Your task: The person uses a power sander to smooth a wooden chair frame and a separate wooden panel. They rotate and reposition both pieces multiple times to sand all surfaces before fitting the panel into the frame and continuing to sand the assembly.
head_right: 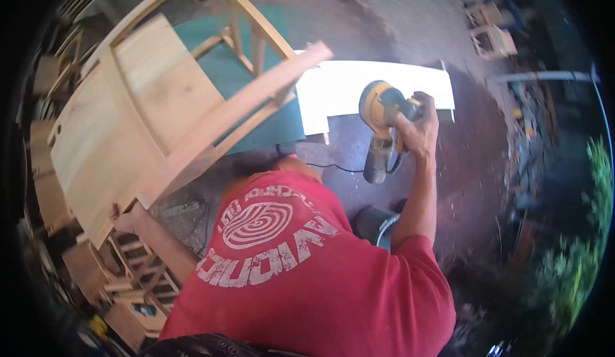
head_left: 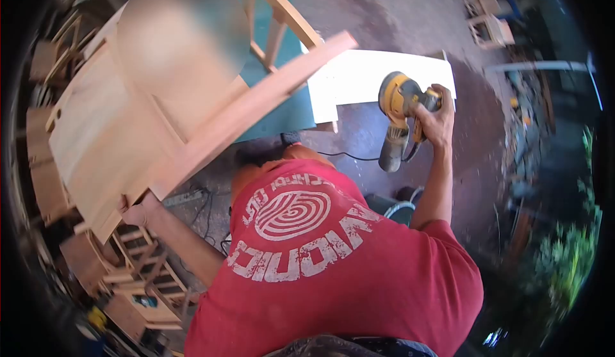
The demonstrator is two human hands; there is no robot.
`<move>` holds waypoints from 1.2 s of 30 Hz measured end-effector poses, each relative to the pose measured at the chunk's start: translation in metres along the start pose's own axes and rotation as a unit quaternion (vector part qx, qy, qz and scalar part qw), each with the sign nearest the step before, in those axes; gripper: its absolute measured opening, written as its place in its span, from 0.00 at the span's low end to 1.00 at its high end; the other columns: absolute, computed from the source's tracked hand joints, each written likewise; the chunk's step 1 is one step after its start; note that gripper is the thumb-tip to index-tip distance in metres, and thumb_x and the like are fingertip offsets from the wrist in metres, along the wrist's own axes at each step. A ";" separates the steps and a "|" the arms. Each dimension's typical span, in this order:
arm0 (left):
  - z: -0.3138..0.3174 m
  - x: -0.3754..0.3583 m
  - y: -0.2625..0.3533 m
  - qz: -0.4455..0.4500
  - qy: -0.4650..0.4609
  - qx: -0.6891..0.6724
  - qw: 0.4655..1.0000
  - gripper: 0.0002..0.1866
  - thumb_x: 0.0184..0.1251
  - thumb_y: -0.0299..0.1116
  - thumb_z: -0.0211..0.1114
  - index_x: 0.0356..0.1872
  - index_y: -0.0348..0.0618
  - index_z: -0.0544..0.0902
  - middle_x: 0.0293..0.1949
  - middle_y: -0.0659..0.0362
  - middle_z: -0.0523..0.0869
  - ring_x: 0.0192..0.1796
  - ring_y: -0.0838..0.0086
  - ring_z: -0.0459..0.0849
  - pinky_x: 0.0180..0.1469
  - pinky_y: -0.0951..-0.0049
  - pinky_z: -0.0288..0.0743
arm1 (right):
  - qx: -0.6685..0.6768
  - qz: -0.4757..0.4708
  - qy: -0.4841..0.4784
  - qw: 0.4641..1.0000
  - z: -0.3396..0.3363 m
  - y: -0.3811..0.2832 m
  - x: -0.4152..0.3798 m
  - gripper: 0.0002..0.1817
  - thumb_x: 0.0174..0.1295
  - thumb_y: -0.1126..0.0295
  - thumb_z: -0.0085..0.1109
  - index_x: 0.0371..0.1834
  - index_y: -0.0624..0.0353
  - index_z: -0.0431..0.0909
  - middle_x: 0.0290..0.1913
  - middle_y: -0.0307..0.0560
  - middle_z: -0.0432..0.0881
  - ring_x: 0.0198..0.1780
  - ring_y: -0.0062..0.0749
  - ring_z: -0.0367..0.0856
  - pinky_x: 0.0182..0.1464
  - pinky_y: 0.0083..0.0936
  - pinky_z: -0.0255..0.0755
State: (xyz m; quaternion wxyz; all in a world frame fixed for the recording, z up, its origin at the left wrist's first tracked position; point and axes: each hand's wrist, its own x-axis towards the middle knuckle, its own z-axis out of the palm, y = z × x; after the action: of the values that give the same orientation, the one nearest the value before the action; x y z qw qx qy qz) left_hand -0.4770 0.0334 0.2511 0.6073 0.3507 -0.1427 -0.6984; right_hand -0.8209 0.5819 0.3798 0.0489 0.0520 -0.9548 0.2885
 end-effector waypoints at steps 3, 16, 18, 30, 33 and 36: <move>0.008 0.026 -0.029 -0.090 -0.066 -0.035 0.993 0.37 0.56 0.28 0.63 0.71 0.30 0.70 0.67 0.41 0.77 0.73 0.47 0.73 0.79 0.37 0.60 | 0.038 0.004 -0.015 0.999 -0.032 -0.032 -0.009 0.35 0.46 0.61 0.74 0.60 0.63 0.79 0.45 0.53 0.86 0.49 0.40 0.86 0.55 0.36 0.80; 0.025 0.062 -0.058 -0.130 -0.241 0.135 0.952 0.29 0.77 0.38 0.60 0.72 0.32 0.70 0.68 0.46 0.79 0.70 0.54 0.79 0.71 0.51 0.76 | -0.194 -0.251 -0.216 0.923 0.056 -0.193 0.125 0.38 0.45 0.52 0.69 0.64 0.54 0.81 0.48 0.65 0.88 0.53 0.55 0.88 0.56 0.44 0.81; 0.028 0.056 -0.063 -0.098 -0.212 0.131 0.963 0.28 0.77 0.39 0.60 0.71 0.33 0.70 0.67 0.46 0.80 0.69 0.54 0.80 0.70 0.51 0.77 | -0.187 -0.306 -0.161 0.920 0.077 -0.186 0.145 0.41 0.42 0.51 0.69 0.66 0.53 0.81 0.52 0.66 0.88 0.55 0.55 0.88 0.59 0.43 0.81; 0.029 0.063 -0.077 0.007 -0.135 0.163 0.977 0.28 0.77 0.46 0.62 0.68 0.36 0.74 0.62 0.48 0.82 0.64 0.55 0.83 0.68 0.50 0.79 | -0.203 -0.295 -0.275 0.892 0.039 -0.186 0.140 0.33 0.43 0.60 0.69 0.58 0.54 0.83 0.44 0.60 0.89 0.46 0.52 0.89 0.48 0.39 0.83; 0.029 0.068 -0.077 0.020 -0.133 0.160 0.978 0.29 0.77 0.47 0.62 0.68 0.37 0.74 0.62 0.48 0.82 0.64 0.55 0.82 0.68 0.50 0.79 | -0.222 -0.284 -0.286 0.888 0.036 -0.210 0.154 0.30 0.44 0.63 0.69 0.56 0.57 0.82 0.39 0.58 0.89 0.41 0.50 0.89 0.43 0.40 0.82; 0.029 0.070 -0.079 0.026 -0.138 0.155 0.978 0.29 0.77 0.47 0.62 0.68 0.36 0.74 0.63 0.49 0.82 0.65 0.56 0.82 0.68 0.50 0.79 | -0.182 -0.285 -0.285 0.897 0.040 -0.197 0.155 0.34 0.38 0.60 0.69 0.56 0.55 0.82 0.37 0.64 0.88 0.42 0.56 0.89 0.44 0.44 0.82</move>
State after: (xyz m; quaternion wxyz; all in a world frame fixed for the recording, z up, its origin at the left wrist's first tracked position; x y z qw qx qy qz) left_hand -0.5562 -0.0218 0.2007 0.5380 0.3367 -0.3407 -0.6936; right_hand -0.9522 0.3856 0.4735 -0.1366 0.3923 -0.9079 0.0566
